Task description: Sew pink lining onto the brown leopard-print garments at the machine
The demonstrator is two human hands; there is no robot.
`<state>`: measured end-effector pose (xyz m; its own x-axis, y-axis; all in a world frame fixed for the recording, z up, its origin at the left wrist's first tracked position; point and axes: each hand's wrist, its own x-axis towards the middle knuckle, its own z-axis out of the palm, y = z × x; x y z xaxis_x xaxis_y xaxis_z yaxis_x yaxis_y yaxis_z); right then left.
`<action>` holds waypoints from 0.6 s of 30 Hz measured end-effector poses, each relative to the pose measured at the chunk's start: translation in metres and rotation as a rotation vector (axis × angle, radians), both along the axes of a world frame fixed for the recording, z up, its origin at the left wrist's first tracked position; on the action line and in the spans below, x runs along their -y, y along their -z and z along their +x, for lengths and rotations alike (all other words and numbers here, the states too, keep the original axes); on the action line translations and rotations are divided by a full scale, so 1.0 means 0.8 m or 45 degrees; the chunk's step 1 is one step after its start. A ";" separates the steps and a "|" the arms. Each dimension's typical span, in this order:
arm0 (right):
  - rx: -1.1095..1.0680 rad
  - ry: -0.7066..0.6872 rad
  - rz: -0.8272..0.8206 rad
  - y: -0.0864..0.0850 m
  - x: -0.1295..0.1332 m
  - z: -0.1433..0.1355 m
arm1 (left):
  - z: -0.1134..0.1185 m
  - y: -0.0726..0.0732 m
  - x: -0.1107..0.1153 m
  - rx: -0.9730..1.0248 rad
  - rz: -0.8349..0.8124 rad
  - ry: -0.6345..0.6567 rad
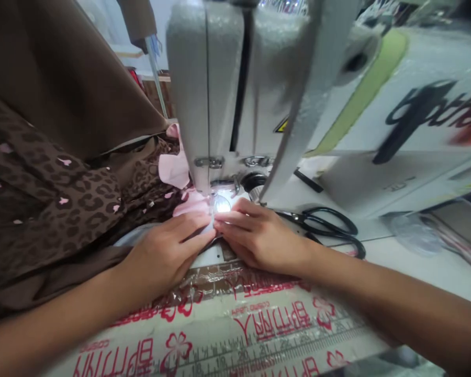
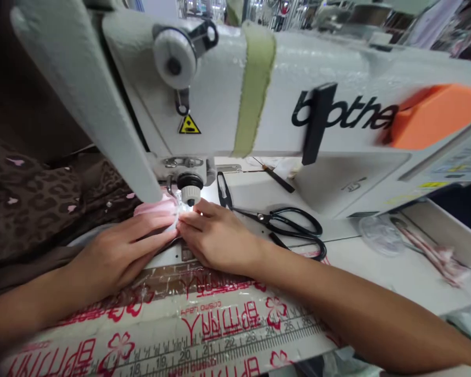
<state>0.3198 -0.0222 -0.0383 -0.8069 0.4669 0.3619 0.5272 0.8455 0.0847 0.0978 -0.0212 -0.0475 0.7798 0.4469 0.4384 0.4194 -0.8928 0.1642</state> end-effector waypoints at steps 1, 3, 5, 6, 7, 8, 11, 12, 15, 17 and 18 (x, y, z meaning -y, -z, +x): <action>0.017 0.006 0.015 0.000 -0.001 -0.001 | 0.000 0.000 -0.003 -0.002 -0.011 0.007; 0.011 0.028 0.017 0.000 -0.002 -0.002 | 0.000 0.000 -0.007 -0.015 -0.027 0.016; -0.026 0.043 -0.019 0.001 -0.003 -0.004 | -0.001 -0.001 -0.010 -0.016 -0.052 0.015; -0.043 0.049 -0.041 0.002 -0.003 -0.004 | -0.003 -0.001 -0.010 -0.011 -0.068 0.012; -0.057 0.058 -0.057 0.002 -0.003 -0.005 | -0.004 -0.002 -0.010 -0.001 -0.081 0.011; -0.070 0.068 -0.070 0.002 -0.003 -0.006 | -0.005 -0.002 -0.009 0.011 -0.092 0.011; -0.099 0.085 -0.083 0.001 -0.002 -0.007 | -0.009 0.000 -0.008 0.033 -0.073 0.023; -0.100 0.085 -0.082 0.001 -0.001 -0.007 | -0.010 0.001 -0.008 0.029 -0.045 0.034; -0.099 0.092 -0.068 0.001 0.000 -0.007 | -0.012 0.002 -0.010 -0.010 0.035 0.062; -0.105 0.107 -0.067 0.002 0.001 -0.007 | -0.011 0.001 -0.011 -0.028 0.038 0.071; -0.106 0.116 -0.070 0.002 0.001 -0.007 | -0.011 0.000 -0.012 -0.034 0.026 0.075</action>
